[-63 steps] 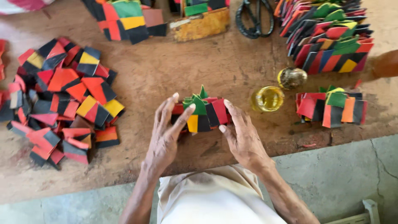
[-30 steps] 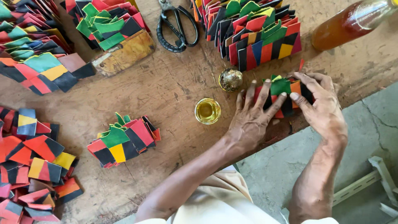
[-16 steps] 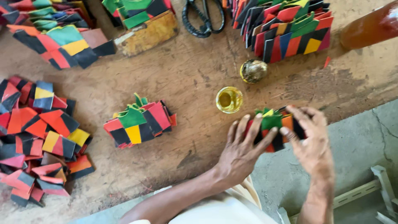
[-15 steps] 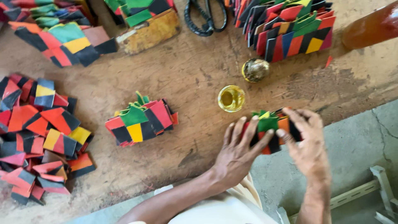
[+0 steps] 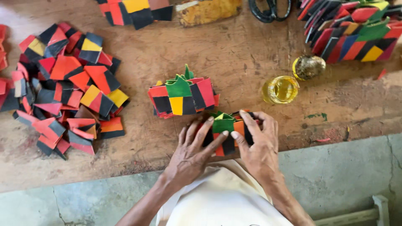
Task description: The person picks colorful cut leather pieces from a pile and stacks them into layered sets on the table. They dip a small applicator into a jar of glue and dab glue onto pieces, then press additional leather pieces on top to build up the stacks.
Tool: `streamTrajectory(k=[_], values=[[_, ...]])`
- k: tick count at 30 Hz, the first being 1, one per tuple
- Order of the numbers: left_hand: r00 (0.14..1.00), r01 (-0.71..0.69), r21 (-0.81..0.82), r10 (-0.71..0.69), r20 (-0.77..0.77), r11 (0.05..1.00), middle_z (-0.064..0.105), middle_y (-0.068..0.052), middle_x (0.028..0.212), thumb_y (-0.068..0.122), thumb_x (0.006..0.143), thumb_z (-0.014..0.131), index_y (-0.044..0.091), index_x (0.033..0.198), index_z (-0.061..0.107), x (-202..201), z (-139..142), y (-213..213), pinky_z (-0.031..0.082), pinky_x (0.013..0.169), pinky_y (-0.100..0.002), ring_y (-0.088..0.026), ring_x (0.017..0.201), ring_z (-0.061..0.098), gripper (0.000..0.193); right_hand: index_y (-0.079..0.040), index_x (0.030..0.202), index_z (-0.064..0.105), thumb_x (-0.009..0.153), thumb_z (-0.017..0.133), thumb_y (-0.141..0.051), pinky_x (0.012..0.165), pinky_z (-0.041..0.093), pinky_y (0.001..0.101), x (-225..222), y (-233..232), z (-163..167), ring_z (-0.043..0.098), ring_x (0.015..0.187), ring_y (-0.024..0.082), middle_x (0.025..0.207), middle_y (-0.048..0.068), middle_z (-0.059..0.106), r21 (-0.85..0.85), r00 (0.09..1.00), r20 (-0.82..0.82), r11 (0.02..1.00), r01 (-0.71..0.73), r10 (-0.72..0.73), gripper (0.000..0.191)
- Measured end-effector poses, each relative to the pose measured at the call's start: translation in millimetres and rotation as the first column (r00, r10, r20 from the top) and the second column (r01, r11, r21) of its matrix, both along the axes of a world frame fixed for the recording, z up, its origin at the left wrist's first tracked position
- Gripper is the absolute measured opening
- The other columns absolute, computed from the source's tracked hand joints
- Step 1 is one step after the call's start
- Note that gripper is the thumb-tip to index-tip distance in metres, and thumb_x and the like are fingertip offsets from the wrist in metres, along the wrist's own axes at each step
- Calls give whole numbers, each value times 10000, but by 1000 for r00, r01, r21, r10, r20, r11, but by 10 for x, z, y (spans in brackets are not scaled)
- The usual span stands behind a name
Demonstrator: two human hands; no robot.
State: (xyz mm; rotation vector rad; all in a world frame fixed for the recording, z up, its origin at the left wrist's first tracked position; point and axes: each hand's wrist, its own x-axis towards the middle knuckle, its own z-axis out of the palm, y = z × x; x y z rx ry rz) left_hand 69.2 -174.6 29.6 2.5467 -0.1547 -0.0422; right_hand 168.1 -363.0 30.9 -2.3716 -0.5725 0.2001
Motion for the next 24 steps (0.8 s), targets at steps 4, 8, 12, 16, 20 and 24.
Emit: streamTrajectory(k=[4,8,12,16,20,24], values=[[1000,-3,-29,4,9,1000,309,-202,1582,174,787,763,243,1492,509,-39,-19,148,248,1187,-619,-448,1475,273,752,-64,1360,629,879,771,-272,981,449,467,25,143,42,518,1130,366,1267,197,553,9,999,-11,999,-52,52,543],[999,-16,48,14,41,999,325,-182,1602,120,832,736,268,1499,527,-39,1,165,262,1212,-602,-419,1508,283,715,-53,1404,594,897,751,-300,974,455,475,57,151,114,521,1139,375,1272,208,549,9,996,-42,997,-74,74,585],[998,-44,-7,44,48,999,354,-213,1577,216,859,760,219,1461,548,-93,130,193,261,1166,-621,-437,1454,301,638,-61,1423,573,917,729,-320,987,468,482,94,97,215,533,1179,398,1313,211,557,-22,992,-42,993,-117,116,590],[978,-53,-88,69,197,995,411,-233,1524,279,841,798,161,1401,580,-124,313,148,345,1104,-589,-450,1385,411,613,-49,1377,606,897,733,-272,973,484,471,93,-17,444,563,1166,400,1330,222,576,-40,992,70,994,-102,104,544],[958,-38,-216,97,270,976,495,-165,1486,162,887,825,109,1413,582,108,467,-107,456,1101,-495,-384,1338,521,582,-59,1298,667,877,741,-218,929,513,420,132,-246,742,613,1098,341,1250,158,657,19,996,69,999,-50,49,456],[972,123,-402,-29,232,907,481,-236,1508,34,872,772,55,1488,473,786,569,-494,450,1138,-490,-420,1371,515,686,-61,1253,699,915,738,-195,981,516,421,410,-498,894,625,1150,323,1234,138,674,43,950,290,993,107,-115,365]])
